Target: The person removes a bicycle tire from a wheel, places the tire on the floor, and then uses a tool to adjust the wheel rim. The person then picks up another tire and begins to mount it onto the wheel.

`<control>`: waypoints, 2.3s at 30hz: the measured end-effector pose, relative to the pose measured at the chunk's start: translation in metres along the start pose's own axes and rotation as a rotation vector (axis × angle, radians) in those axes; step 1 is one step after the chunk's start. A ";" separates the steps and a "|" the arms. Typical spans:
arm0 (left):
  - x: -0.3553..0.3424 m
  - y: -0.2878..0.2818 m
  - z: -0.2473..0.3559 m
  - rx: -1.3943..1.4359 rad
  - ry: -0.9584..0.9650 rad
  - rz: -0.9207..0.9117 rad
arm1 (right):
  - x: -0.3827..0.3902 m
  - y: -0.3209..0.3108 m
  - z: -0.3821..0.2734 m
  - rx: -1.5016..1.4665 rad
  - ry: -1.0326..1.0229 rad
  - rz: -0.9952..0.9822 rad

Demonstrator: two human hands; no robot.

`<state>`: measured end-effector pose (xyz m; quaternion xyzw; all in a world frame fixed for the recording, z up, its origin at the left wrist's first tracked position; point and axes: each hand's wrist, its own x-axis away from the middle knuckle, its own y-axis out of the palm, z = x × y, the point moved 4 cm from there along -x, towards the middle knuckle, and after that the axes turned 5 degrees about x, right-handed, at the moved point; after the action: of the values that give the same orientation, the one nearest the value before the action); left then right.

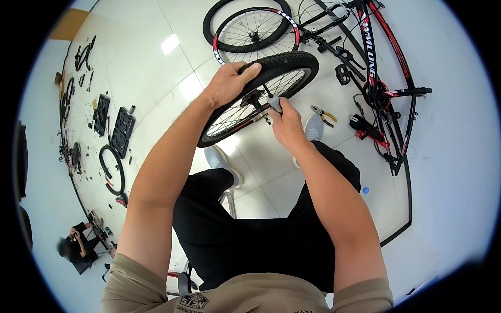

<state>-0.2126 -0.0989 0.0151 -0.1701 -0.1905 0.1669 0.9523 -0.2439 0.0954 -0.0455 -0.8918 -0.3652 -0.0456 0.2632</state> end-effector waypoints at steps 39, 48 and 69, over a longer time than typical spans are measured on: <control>0.089 -0.007 0.006 -0.919 0.601 0.457 | -0.030 0.060 -0.022 0.108 0.058 -0.189; 0.110 -0.020 -0.008 -0.676 0.361 0.578 | -0.017 0.078 -0.036 0.069 0.053 -0.328; 0.088 -0.007 -0.006 -0.640 0.306 0.642 | -0.006 0.093 -0.052 -0.679 0.552 -0.213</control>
<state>-0.1317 -0.0727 0.0399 -0.5275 -0.0277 0.3589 0.7695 -0.1797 0.0107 -0.0432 -0.8394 -0.3356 -0.4260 0.0369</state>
